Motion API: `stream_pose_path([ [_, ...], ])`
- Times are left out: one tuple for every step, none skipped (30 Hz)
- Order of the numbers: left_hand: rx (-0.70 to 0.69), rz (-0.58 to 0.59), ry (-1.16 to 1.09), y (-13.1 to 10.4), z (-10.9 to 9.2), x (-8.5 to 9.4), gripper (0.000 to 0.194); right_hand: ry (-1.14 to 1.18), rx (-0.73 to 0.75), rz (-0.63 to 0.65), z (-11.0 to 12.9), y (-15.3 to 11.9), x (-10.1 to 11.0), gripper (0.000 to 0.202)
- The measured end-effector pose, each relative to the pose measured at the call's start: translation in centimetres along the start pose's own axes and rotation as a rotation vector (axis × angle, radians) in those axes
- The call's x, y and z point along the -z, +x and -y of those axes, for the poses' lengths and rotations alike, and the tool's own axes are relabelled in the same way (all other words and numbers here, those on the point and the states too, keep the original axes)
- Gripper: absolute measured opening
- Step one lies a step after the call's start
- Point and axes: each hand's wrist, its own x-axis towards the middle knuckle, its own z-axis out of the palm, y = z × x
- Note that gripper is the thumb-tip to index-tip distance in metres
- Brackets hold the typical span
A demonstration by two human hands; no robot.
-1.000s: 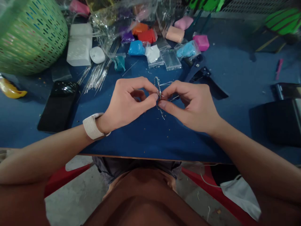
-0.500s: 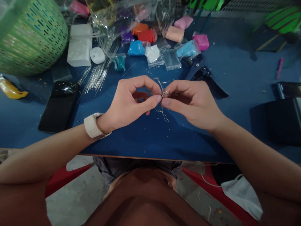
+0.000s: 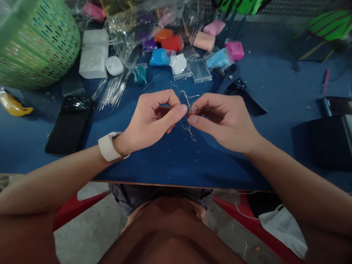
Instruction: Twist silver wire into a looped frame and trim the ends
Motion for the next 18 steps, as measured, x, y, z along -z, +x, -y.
stream_pose_path([
  [-0.032,0.002,0.039,0.0,0.0,0.1,0.058,0.009,0.000,-0.003,0.0,0.0,0.0,0.035],
  [-0.064,-0.008,0.075,0.0,0.1,0.2,0.058,0.019,-0.001,-0.005,0.0,0.0,0.0,0.034],
  [-0.093,-0.031,0.105,0.0,0.2,0.2,0.055,0.028,-0.002,-0.008,0.0,0.0,0.1,0.034],
  [-0.120,-0.059,0.132,-0.1,0.3,0.2,0.050,0.034,-0.007,-0.011,0.0,0.0,0.1,0.034],
  [-0.158,-0.094,0.150,-0.1,0.5,0.2,0.043,0.037,-0.012,-0.012,0.0,0.0,0.1,0.034],
  [-0.192,-0.125,0.162,-0.2,0.7,0.2,0.034,0.038,-0.016,-0.015,0.0,0.0,0.1,0.034],
  [-0.226,-0.142,0.168,-0.3,0.8,0.1,0.026,0.035,-0.021,-0.016,0.0,0.0,0.1,0.035],
  [-0.255,-0.144,0.163,-0.3,0.9,0.0,0.019,0.033,-0.025,-0.017,0.0,0.1,0.2,0.035],
  [-0.268,-0.139,0.148,-0.4,1.0,0.0,0.015,0.034,-0.026,-0.018,0.0,0.1,0.2,0.035],
  [-0.262,-0.134,0.122,-0.4,1.1,-0.1,0.013,0.035,-0.025,-0.017,0.0,0.1,0.2,0.035],
  [-0.236,-0.127,0.089,-0.4,1.1,-0.1,0.011,0.036,-0.019,-0.017,0.0,0.1,0.2,0.034],
  [-0.198,-0.120,0.049,-0.4,1.1,-0.2,0.010,0.036,-0.015,-0.017,0.0,0.1,0.2,0.034],
  [-0.167,-0.124,-0.003,-0.4,1.1,-0.2,0.008,0.036,-0.013,-0.018,0.0,0.2,0.2,0.033],
  [-0.128,-0.129,-0.052,-0.3,1.1,-0.2,0.007,0.034,-0.013,-0.020,0.0,0.2,0.2,0.033],
  [-0.111,-0.133,-0.099,-0.2,1.2,-0.2,0.007,0.029,-0.015,-0.020,0.0,0.2,0.2,0.033],
  [-0.110,-0.133,-0.139,-0.2,1.3,-0.2,0.008,0.025,-0.017,-0.019,0.0,0.2,0.2,0.032],
  [-0.121,-0.128,-0.167,-0.1,1.4,-0.1,0.008,0.025,-0.016,-0.018,0.0,0.2,0.2,0.032],
  [-0.135,-0.125,-0.179,0.0,1.4,-0.1,0.007,0.026,-0.015,-0.016,0.0,0.2,0.2,0.031],
])
